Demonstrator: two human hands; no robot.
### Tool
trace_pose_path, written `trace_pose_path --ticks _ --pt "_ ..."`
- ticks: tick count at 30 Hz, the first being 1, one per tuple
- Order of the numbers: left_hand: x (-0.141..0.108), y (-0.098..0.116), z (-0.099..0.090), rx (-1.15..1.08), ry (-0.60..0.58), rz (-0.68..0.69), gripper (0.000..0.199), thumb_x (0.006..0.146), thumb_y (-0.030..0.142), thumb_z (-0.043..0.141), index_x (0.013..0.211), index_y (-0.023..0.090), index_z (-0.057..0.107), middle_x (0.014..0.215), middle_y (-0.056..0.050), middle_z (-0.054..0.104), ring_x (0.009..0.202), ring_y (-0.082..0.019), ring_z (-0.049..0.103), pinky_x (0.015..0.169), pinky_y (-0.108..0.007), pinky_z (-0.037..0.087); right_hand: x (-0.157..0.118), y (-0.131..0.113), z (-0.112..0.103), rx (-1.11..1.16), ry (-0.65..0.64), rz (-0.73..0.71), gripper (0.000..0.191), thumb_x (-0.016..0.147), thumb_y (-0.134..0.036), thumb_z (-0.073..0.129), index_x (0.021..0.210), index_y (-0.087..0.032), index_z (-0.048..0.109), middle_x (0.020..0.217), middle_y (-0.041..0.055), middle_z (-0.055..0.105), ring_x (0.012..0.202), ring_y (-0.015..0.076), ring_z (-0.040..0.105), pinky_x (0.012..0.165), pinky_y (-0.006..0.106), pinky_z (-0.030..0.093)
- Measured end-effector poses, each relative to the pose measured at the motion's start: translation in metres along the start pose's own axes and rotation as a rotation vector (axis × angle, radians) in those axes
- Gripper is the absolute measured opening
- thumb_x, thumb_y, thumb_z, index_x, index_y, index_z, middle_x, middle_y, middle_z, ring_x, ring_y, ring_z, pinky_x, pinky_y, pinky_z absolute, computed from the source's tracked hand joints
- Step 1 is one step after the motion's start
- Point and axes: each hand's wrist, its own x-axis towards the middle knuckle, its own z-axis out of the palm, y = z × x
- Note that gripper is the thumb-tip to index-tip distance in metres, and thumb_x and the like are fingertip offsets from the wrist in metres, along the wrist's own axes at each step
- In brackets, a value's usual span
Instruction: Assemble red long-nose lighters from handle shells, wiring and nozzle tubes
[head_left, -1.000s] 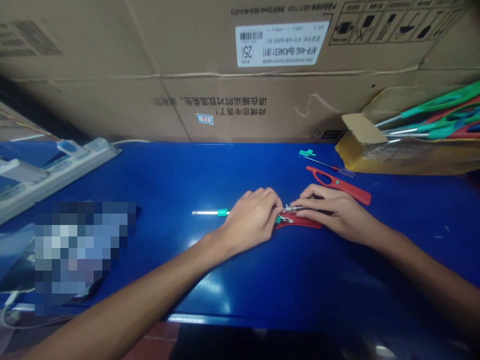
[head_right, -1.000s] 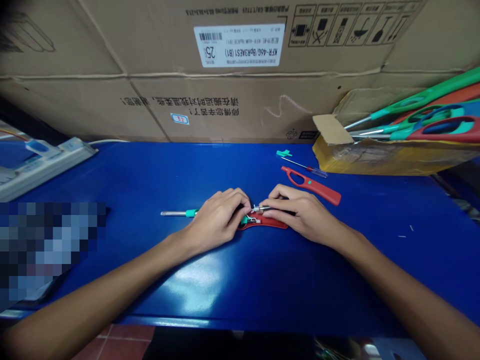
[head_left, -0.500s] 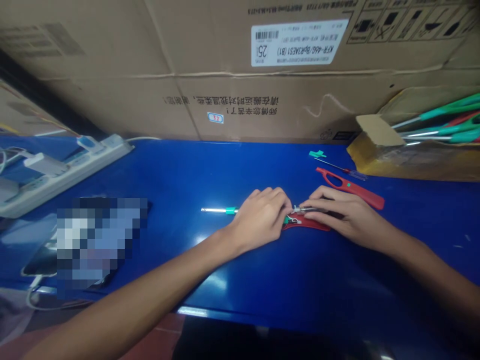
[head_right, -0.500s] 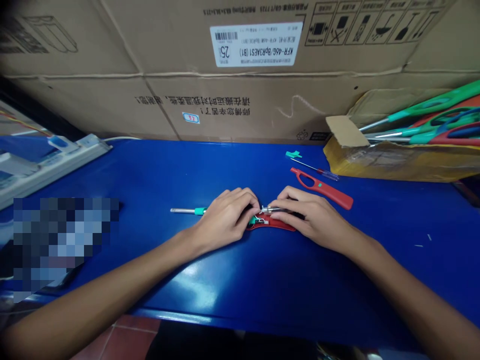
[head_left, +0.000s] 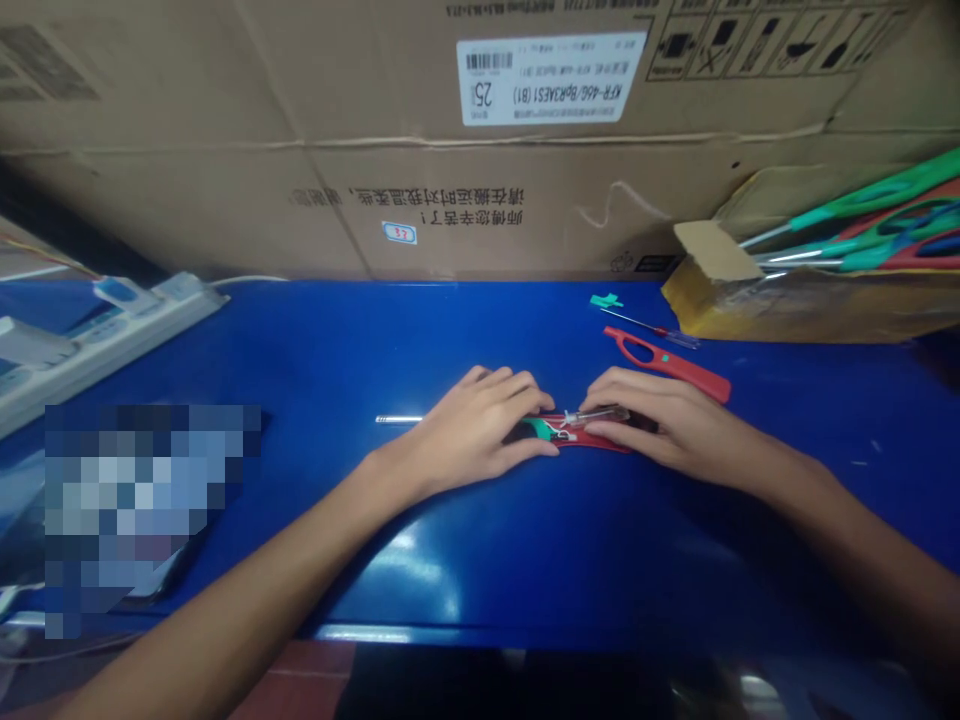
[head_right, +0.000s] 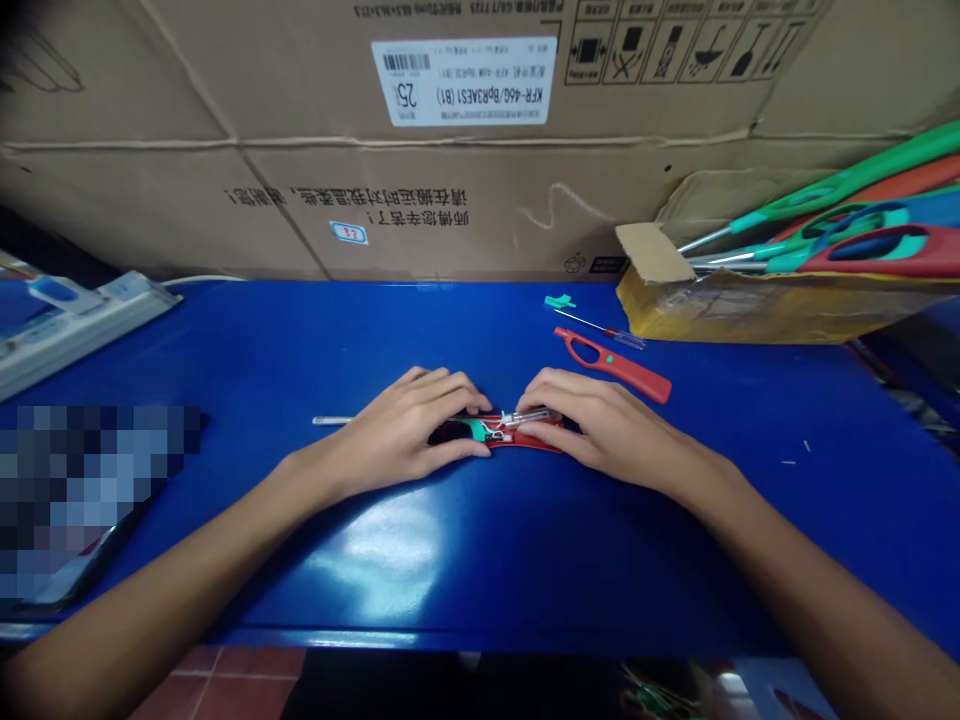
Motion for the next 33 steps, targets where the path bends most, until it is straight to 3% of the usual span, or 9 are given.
trace_pose_path --ticks 20,29,33 --pt "0.0013 0.0028 0.0018 -0.004 -0.015 -0.034 0.034 0.099 0.051 0.057 0.115 0.022 0.062 0.115 -0.002 0.066 0.105 -0.021 0.060 0.086 -0.036 0.037 -0.0034 -0.0006 -0.0040 0.008 -0.037 -0.055 0.023 0.101 -0.034 0.055 0.111 -0.020 0.071 0.109 0.0076 0.069 0.096 0.0177 0.066 0.084 0.031 0.052" --pt "0.0019 0.0043 0.0009 0.007 -0.024 -0.038 0.032 0.100 0.049 0.057 0.114 0.021 0.062 0.115 -0.003 0.066 0.104 -0.023 0.061 0.087 -0.037 0.038 -0.0031 -0.0076 -0.0030 -0.115 -0.009 -0.005 0.025 0.100 -0.038 0.057 0.108 -0.021 0.073 0.105 0.0074 0.072 0.093 0.0201 0.068 0.081 0.034 0.054" --pt "0.0022 0.0045 0.0012 0.024 -0.021 -0.052 0.034 0.100 0.051 0.055 0.114 0.021 0.062 0.113 -0.004 0.066 0.103 -0.023 0.061 0.085 -0.037 0.039 -0.0083 -0.0076 -0.0072 -0.216 -0.029 -0.047 0.030 0.103 -0.035 0.049 0.118 -0.026 0.073 0.114 0.0070 0.071 0.100 0.0209 0.069 0.084 0.035 0.056"
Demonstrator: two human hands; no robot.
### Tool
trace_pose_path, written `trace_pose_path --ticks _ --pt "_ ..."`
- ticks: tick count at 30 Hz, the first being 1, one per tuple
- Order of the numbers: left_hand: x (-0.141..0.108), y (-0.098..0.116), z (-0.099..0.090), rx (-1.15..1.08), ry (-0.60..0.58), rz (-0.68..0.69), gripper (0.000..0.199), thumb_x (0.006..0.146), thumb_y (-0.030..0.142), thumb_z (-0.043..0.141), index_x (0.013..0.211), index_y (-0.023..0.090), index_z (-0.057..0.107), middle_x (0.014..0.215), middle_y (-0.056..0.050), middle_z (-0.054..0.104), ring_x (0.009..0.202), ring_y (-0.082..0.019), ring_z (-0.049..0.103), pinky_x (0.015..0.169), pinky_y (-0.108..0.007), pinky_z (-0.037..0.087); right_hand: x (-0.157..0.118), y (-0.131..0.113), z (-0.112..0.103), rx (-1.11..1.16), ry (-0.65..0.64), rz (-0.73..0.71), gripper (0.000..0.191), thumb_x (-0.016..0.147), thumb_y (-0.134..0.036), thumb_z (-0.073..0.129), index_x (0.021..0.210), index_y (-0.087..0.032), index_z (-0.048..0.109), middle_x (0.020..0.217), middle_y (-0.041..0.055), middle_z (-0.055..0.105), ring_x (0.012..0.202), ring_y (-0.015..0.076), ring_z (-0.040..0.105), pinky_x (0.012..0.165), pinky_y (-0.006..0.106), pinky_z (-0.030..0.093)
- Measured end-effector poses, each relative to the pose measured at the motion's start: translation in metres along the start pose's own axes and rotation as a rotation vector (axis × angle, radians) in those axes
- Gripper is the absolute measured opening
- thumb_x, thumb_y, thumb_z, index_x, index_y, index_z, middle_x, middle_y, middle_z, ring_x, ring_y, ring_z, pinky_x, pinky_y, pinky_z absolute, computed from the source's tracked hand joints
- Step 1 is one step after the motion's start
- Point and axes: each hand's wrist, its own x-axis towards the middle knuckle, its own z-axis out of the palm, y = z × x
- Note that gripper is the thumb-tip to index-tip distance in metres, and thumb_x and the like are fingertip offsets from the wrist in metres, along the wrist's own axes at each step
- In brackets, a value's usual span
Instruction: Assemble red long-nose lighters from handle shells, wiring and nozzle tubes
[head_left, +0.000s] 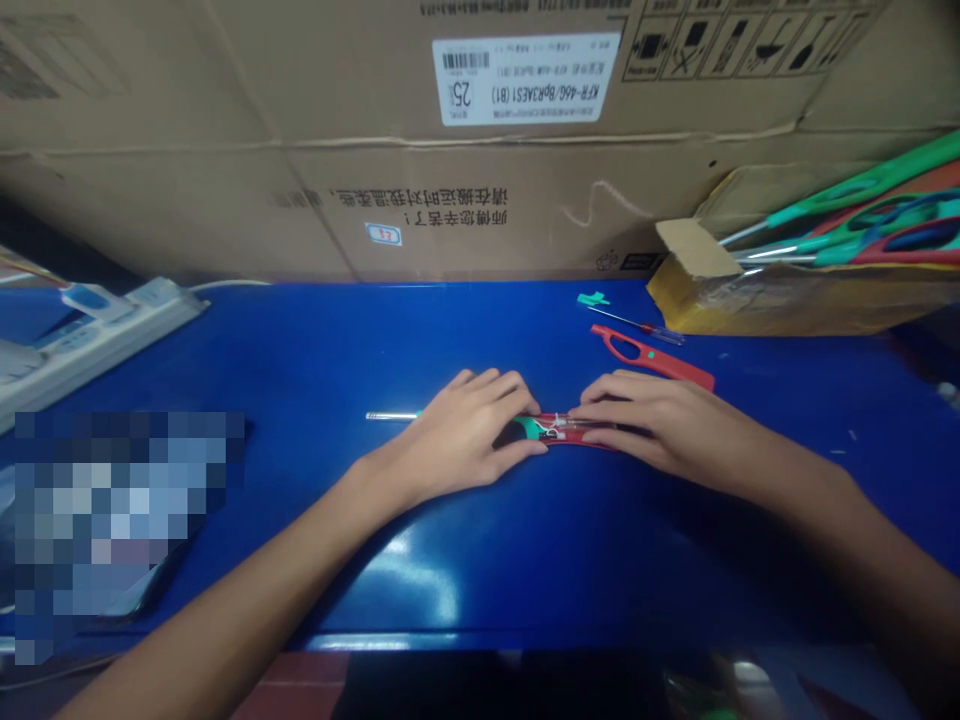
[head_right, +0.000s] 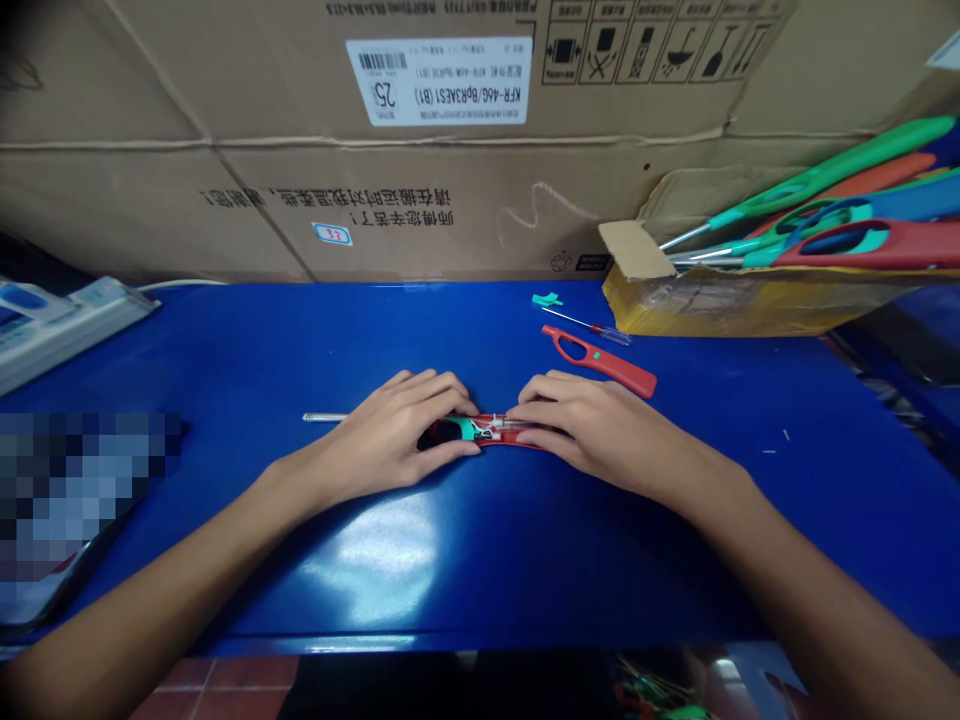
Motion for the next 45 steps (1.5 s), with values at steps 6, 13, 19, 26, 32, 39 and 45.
trace_pose_path --ticks 6,13,19,26,32,39,45 --pt "0.000 0.000 0.002 0.021 0.022 -0.022 0.033 0.101 0.049 0.054 0.114 0.020 0.061 0.114 -0.005 0.065 0.105 -0.024 0.060 0.086 -0.038 0.041 -0.006 0.001 0.003 -0.170 0.038 -0.083 0.038 0.105 -0.027 0.040 0.131 -0.020 0.067 0.122 0.0114 0.071 0.111 0.0259 0.066 0.092 0.043 0.055" --pt "0.000 0.000 0.008 0.067 0.102 -0.063 0.031 0.102 0.047 0.052 0.114 0.019 0.061 0.117 -0.007 0.064 0.102 -0.024 0.058 0.083 -0.037 0.042 -0.003 -0.002 0.004 -0.113 0.104 -0.011 0.032 0.104 -0.029 0.046 0.119 -0.024 0.073 0.112 0.0098 0.071 0.101 0.0246 0.066 0.089 0.042 0.052" --pt "0.000 0.000 0.009 0.073 0.110 -0.079 0.033 0.102 0.048 0.052 0.114 0.019 0.061 0.118 -0.006 0.064 0.103 -0.024 0.058 0.084 -0.039 0.042 -0.007 -0.002 0.007 -0.110 0.019 0.011 0.033 0.106 -0.030 0.041 0.121 -0.022 0.070 0.108 0.0100 0.068 0.096 0.0227 0.064 0.087 0.039 0.052" --pt "0.000 0.005 0.010 0.102 0.121 -0.082 0.032 0.102 0.046 0.050 0.113 0.018 0.061 0.119 -0.006 0.064 0.105 -0.025 0.058 0.087 -0.041 0.043 -0.017 -0.008 -0.002 -0.176 0.007 0.037 0.042 0.103 -0.042 0.047 0.139 -0.025 0.059 0.131 0.0124 0.061 0.114 0.0290 0.063 0.095 0.044 0.053" --pt "0.000 0.001 0.007 0.055 0.128 -0.068 0.050 0.100 0.055 0.052 0.132 0.016 0.052 0.125 -0.009 0.064 0.111 -0.027 0.058 0.093 -0.044 0.043 -0.037 0.035 -0.006 -0.475 0.182 0.314 0.051 0.103 -0.046 0.041 0.131 -0.010 0.064 0.126 0.0237 0.064 0.112 0.0390 0.062 0.090 0.057 0.053" --pt "0.001 0.004 0.008 0.082 0.155 0.093 0.061 0.098 0.063 0.048 0.141 0.019 0.049 0.139 -0.010 0.057 0.123 -0.026 0.053 0.101 -0.041 0.041 -0.045 0.037 0.010 -0.505 0.225 0.348 0.042 0.105 -0.037 0.038 0.121 -0.012 0.068 0.114 0.0172 0.073 0.101 0.0331 0.069 0.085 0.050 0.055" --pt "0.009 0.019 0.027 0.227 0.179 0.198 0.062 0.103 0.057 0.039 0.152 0.019 0.041 0.152 -0.010 0.050 0.136 -0.028 0.045 0.110 -0.044 0.035 -0.041 0.028 0.006 -0.423 0.340 0.341 0.041 0.103 -0.036 0.046 0.126 -0.008 0.066 0.121 0.0205 0.068 0.111 0.0343 0.066 0.094 0.051 0.055"
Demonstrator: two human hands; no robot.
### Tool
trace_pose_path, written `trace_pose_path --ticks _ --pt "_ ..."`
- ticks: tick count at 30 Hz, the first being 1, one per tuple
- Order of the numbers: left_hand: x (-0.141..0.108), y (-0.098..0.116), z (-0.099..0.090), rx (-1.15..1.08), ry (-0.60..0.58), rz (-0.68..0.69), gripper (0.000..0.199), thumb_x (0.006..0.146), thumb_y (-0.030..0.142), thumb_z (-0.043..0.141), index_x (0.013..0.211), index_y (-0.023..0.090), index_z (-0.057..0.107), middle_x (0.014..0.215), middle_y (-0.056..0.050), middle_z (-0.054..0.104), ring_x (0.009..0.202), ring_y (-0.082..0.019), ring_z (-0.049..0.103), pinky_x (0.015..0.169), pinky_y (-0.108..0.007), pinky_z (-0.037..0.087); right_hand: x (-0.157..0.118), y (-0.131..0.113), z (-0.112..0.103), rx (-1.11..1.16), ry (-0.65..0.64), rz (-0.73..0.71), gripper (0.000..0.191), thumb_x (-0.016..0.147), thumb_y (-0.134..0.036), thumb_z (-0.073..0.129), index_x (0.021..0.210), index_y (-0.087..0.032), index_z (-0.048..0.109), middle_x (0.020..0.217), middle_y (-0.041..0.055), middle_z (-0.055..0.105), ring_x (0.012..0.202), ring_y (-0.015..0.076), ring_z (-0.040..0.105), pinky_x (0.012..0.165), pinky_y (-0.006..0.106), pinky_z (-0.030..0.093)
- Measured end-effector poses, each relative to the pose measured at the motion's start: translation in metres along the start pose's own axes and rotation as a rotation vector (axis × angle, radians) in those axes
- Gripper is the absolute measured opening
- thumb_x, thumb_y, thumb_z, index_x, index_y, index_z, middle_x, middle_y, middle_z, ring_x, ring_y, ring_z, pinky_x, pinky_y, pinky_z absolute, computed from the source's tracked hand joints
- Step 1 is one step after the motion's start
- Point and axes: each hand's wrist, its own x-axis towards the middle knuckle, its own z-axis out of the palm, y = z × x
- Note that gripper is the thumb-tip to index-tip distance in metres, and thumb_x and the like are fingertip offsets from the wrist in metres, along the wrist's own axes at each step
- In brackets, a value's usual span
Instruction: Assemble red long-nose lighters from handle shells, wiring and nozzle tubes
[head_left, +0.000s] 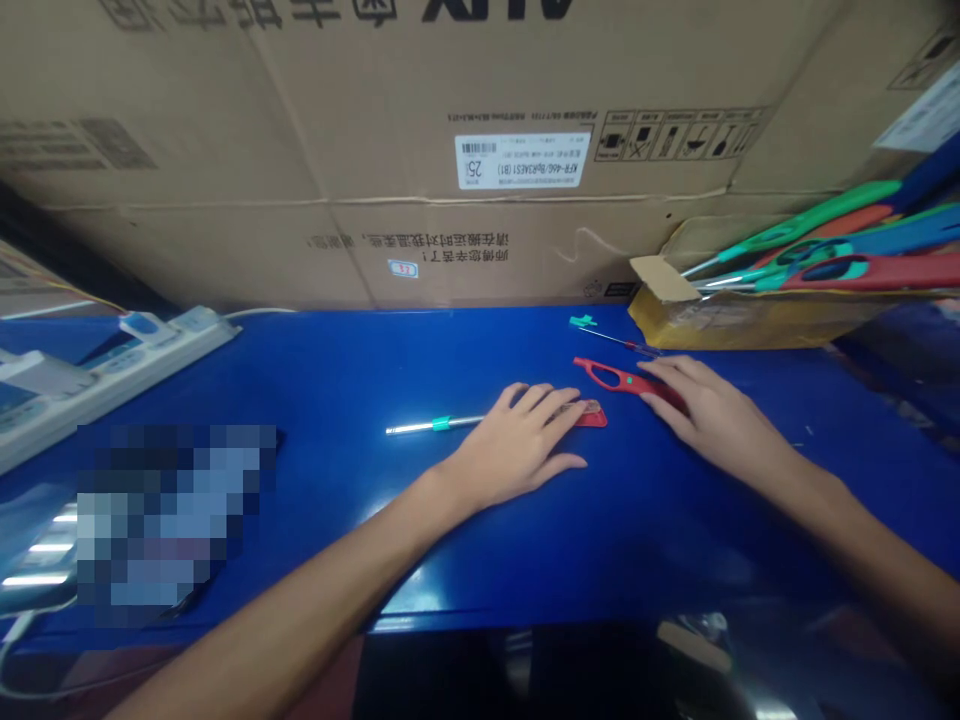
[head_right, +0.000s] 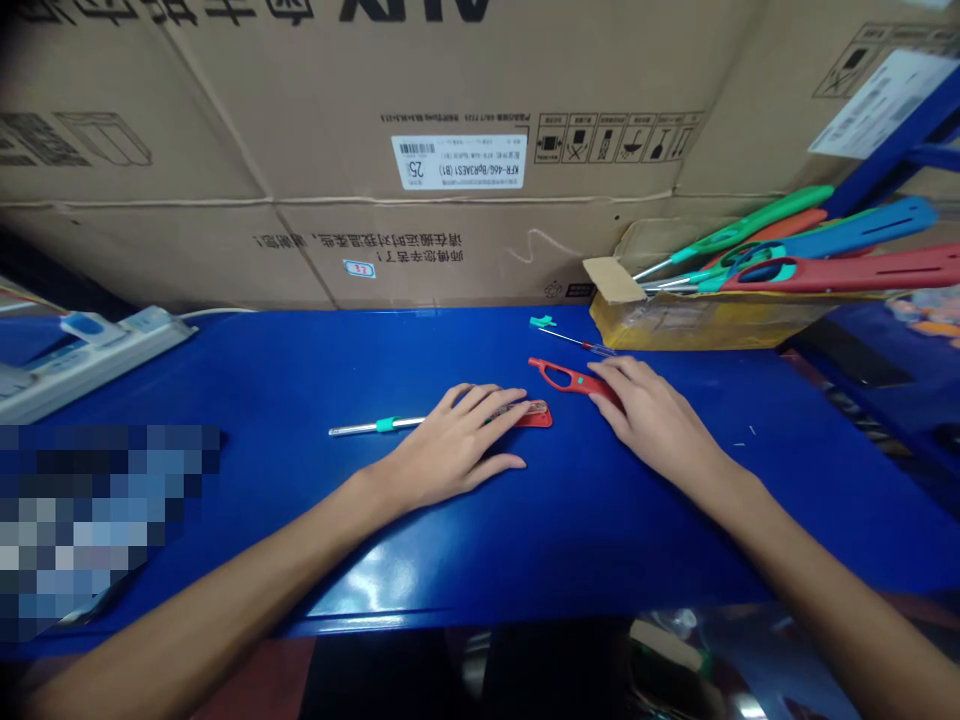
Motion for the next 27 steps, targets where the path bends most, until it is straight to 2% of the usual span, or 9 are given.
trace_pose_path --ticks 2,6,8,11,13,16,19,23,27 --pt "0.001 0.002 0.004 0.023 -0.007 -0.004 0.061 0.104 0.056 0.037 0.151 0.018 0.042 0.150 -0.010 0.052 0.134 -0.027 0.047 0.109 -0.044 0.037 0.001 -0.006 -0.005 0.049 0.044 -0.076 0.039 0.102 -0.033 0.048 0.129 -0.010 0.065 0.131 0.0204 0.064 0.120 0.0338 0.062 0.099 0.051 0.053" --pt "-0.001 0.002 0.009 0.074 0.004 -0.011 0.053 0.108 0.048 0.034 0.147 0.015 0.048 0.147 -0.011 0.056 0.131 -0.026 0.051 0.107 -0.043 0.039 -0.001 -0.025 -0.003 0.144 -0.025 -0.344 0.032 0.102 -0.025 0.050 0.129 -0.016 0.066 0.133 0.0125 0.068 0.124 0.0279 0.062 0.104 0.047 0.052" --pt "-0.002 0.004 0.011 0.108 0.023 -0.014 0.053 0.108 0.047 0.033 0.146 0.013 0.048 0.149 -0.012 0.054 0.134 -0.027 0.050 0.110 -0.045 0.039 -0.003 -0.034 0.003 0.153 -0.028 -0.369 0.032 0.102 -0.023 0.051 0.128 -0.014 0.067 0.131 0.0128 0.069 0.122 0.0278 0.064 0.103 0.047 0.053" --pt "-0.002 0.008 0.015 0.167 0.041 -0.016 0.054 0.109 0.045 0.031 0.148 0.012 0.046 0.155 -0.012 0.049 0.143 -0.027 0.043 0.118 -0.050 0.032 -0.005 -0.040 0.010 0.149 -0.012 -0.352 0.032 0.102 -0.024 0.051 0.128 -0.011 0.067 0.130 0.0147 0.070 0.120 0.0293 0.065 0.101 0.048 0.054" --pt "-0.002 0.010 0.016 0.196 0.038 -0.016 0.054 0.109 0.044 0.029 0.149 0.012 0.046 0.157 -0.011 0.046 0.147 -0.027 0.040 0.121 -0.054 0.028 -0.004 -0.036 0.008 0.153 -0.020 -0.343 0.033 0.102 -0.027 0.051 0.129 -0.014 0.066 0.132 0.0132 0.069 0.121 0.0298 0.065 0.102 0.051 0.053" --pt "-0.002 0.010 0.016 0.189 0.031 -0.019 0.054 0.109 0.044 0.028 0.150 0.013 0.045 0.158 -0.011 0.045 0.148 -0.027 0.039 0.121 -0.054 0.029 -0.002 -0.020 0.005 0.159 -0.012 -0.228 0.038 0.102 -0.032 0.051 0.135 -0.017 0.062 0.142 0.0138 0.062 0.130 0.0312 0.059 0.106 0.054 0.050" --pt "-0.002 0.008 0.016 0.167 0.017 -0.011 0.056 0.109 0.044 0.027 0.154 0.013 0.038 0.159 -0.012 0.042 0.150 -0.027 0.036 0.124 -0.053 0.027 -0.002 -0.001 0.009 0.117 -0.023 -0.099 0.044 0.102 -0.037 0.050 0.137 -0.014 0.062 0.151 0.0189 0.052 0.135 0.0363 0.054 0.106 0.058 0.049" --pt "-0.004 0.009 0.016 0.172 -0.003 0.008 0.057 0.109 0.043 0.028 0.156 0.012 0.036 0.161 -0.015 0.038 0.151 -0.028 0.034 0.125 -0.053 0.023 -0.002 0.009 0.021 0.123 -0.021 -0.093 0.044 0.104 -0.033 0.043 0.134 -0.009 0.063 0.128 0.0198 0.070 0.117 0.0321 0.066 0.101 0.051 0.054" --pt "-0.004 0.007 0.007 0.167 0.026 0.030 0.059 0.108 0.047 0.031 0.156 0.013 0.035 0.163 -0.014 0.035 0.152 -0.030 0.031 0.125 -0.055 0.021 0.002 0.003 0.017 0.047 0.023 -0.102 0.046 0.101 -0.033 0.048 0.134 -0.004 0.062 0.112 0.0222 0.073 0.105 0.0355 0.069 0.090 0.052 0.058"
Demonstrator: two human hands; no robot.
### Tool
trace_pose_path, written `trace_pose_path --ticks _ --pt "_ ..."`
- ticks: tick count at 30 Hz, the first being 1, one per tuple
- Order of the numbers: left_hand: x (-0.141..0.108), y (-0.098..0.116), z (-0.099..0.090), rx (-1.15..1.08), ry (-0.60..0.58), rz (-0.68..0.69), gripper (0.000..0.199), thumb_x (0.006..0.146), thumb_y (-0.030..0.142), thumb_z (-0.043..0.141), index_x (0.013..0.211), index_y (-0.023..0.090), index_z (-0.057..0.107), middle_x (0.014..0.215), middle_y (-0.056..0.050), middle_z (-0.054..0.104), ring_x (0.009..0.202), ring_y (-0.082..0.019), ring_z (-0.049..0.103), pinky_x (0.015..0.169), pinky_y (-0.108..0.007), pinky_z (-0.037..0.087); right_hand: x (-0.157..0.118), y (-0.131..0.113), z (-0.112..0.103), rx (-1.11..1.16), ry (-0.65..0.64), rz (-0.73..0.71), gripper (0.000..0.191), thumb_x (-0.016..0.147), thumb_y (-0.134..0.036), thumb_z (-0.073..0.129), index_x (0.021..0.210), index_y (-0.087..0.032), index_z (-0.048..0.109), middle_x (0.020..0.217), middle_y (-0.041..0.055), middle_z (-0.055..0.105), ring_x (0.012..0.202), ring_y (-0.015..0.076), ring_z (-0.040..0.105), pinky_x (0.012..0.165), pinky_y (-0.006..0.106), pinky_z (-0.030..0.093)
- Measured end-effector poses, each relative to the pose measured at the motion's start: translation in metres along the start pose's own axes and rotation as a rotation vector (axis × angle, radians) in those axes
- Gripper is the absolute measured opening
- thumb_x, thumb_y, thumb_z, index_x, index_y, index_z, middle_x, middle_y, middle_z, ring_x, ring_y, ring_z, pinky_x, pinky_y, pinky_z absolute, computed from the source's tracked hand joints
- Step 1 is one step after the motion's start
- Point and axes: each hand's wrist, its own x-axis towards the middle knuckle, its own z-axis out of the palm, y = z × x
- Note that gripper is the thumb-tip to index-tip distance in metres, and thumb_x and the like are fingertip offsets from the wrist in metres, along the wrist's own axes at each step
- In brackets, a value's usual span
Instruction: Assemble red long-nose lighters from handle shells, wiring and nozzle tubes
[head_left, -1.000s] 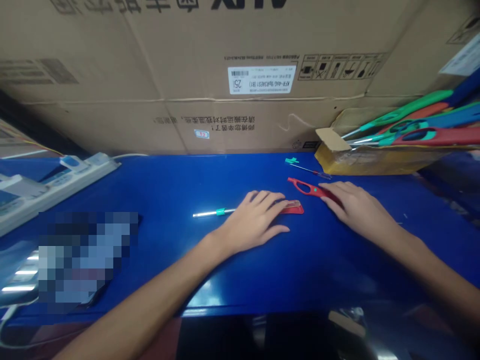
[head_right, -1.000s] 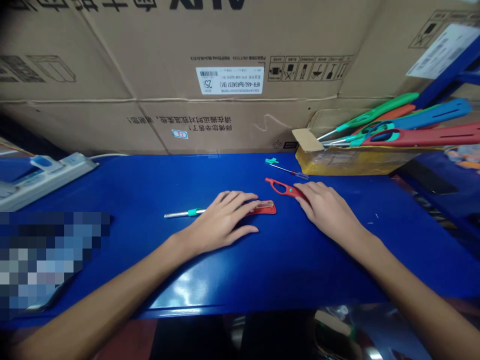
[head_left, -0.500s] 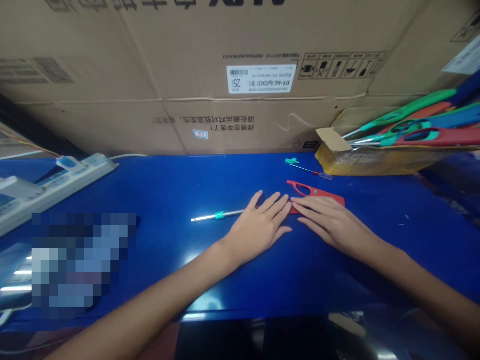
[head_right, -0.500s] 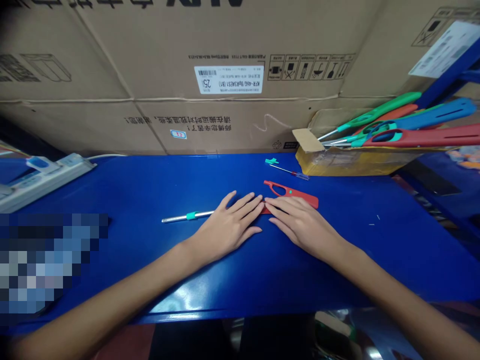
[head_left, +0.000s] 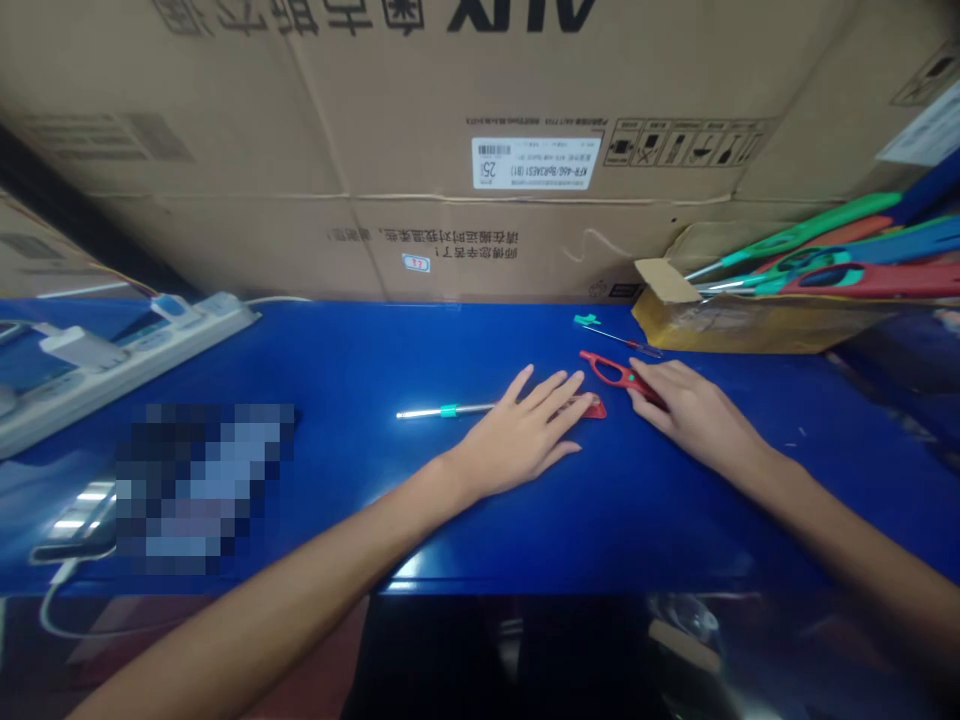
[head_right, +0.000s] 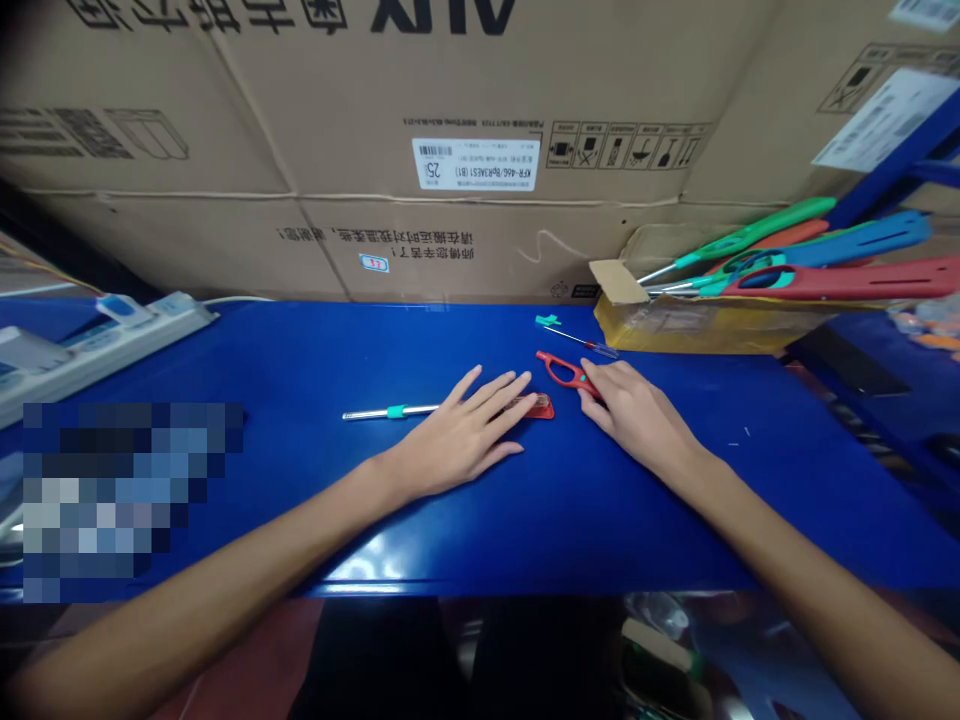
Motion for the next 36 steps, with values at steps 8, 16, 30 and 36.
trace_pose_path --ticks 8,16,30,36 --pt "-0.021 -0.070 -0.048 -0.215 -0.013 -0.248 0.056 0.103 0.054 0.046 0.144 0.017 0.050 0.147 -0.012 0.055 0.133 -0.028 0.053 0.108 -0.047 0.044 0.033 -0.032 -0.031 0.357 -0.024 -0.230 0.033 0.101 -0.029 0.055 0.131 -0.019 0.065 0.124 0.0100 0.072 0.112 0.0240 0.068 0.100 0.043 0.055" --pt "-0.042 -0.063 -0.038 -0.285 -0.087 -0.205 0.036 0.104 0.045 0.049 0.127 0.024 0.066 0.133 -0.004 0.067 0.124 -0.021 0.059 0.105 -0.041 0.041 0.046 -0.053 -0.010 0.538 -0.145 -0.319 0.037 0.103 -0.027 0.052 0.137 -0.023 0.062 0.131 0.0087 0.068 0.122 0.0226 0.062 0.104 0.044 0.054" --pt "-0.043 -0.060 -0.028 -0.270 -0.059 -0.252 0.029 0.103 0.040 0.053 0.112 0.023 0.074 0.123 -0.004 0.071 0.109 -0.021 0.062 0.090 -0.037 0.042 0.041 -0.062 -0.007 0.506 -0.212 -0.272 0.033 0.103 -0.027 0.050 0.132 -0.022 0.066 0.130 0.0090 0.068 0.120 0.0237 0.061 0.102 0.044 0.054" --pt "-0.043 -0.059 -0.027 -0.249 -0.060 -0.265 0.028 0.104 0.039 0.052 0.114 0.025 0.074 0.122 -0.003 0.071 0.107 -0.020 0.062 0.087 -0.036 0.042 0.039 -0.061 -0.004 0.476 -0.187 -0.248 0.032 0.104 -0.026 0.049 0.131 -0.022 0.066 0.132 0.0088 0.068 0.121 0.0234 0.061 0.102 0.044 0.054"
